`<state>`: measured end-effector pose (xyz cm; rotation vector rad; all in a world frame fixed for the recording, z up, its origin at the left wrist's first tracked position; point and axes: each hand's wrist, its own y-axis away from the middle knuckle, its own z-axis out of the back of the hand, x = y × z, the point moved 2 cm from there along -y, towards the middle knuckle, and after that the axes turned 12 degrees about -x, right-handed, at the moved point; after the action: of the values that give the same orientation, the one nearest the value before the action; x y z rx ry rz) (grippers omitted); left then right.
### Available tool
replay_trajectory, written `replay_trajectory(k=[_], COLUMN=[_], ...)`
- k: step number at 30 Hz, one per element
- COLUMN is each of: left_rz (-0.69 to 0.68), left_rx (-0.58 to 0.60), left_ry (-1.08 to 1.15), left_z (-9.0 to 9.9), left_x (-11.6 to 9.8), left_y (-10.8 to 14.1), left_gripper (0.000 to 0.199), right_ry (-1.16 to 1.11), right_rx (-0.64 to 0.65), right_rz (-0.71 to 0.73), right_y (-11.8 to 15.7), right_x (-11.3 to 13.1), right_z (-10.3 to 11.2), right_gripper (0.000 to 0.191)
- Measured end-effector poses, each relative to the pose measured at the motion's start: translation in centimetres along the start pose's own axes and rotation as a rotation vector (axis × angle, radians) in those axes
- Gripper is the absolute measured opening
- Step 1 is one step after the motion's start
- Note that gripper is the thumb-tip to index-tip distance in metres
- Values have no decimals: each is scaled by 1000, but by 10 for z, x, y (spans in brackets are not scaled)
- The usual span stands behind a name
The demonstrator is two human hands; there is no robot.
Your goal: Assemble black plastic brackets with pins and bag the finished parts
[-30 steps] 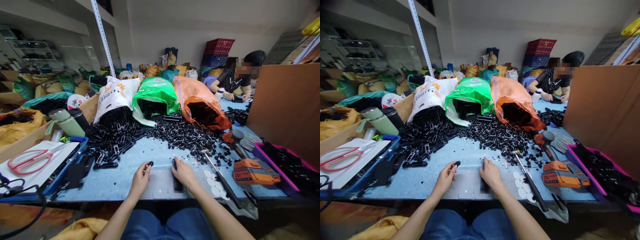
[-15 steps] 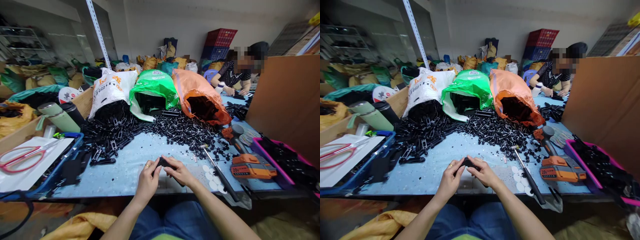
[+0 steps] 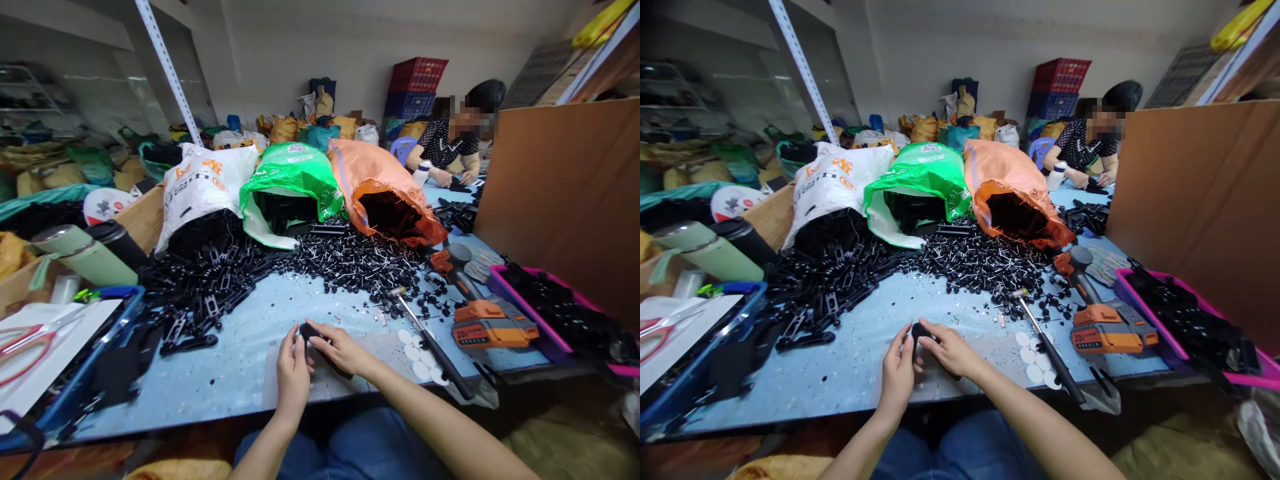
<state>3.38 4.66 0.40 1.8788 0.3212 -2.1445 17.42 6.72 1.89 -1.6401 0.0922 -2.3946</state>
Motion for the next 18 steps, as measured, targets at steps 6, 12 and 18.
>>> replay_trajectory(k=[6, 12, 18], left_rz=[-272, -1034, -1311], left_rx=[32, 363, 374], left_ry=[-394, -728, -716], left_z=[12, 0, -4], left_x=[25, 14, 21], left_y=[2, -21, -51], left_gripper=[47, 40, 27], right_ry=[505, 843, 1075], right_rx=[-410, -705, -700], right_rz=[53, -81, -241], right_y=[-72, -149, -199], right_x=[-36, -77, -122], right_z=[118, 236, 306], right_gripper=[41, 40, 35])
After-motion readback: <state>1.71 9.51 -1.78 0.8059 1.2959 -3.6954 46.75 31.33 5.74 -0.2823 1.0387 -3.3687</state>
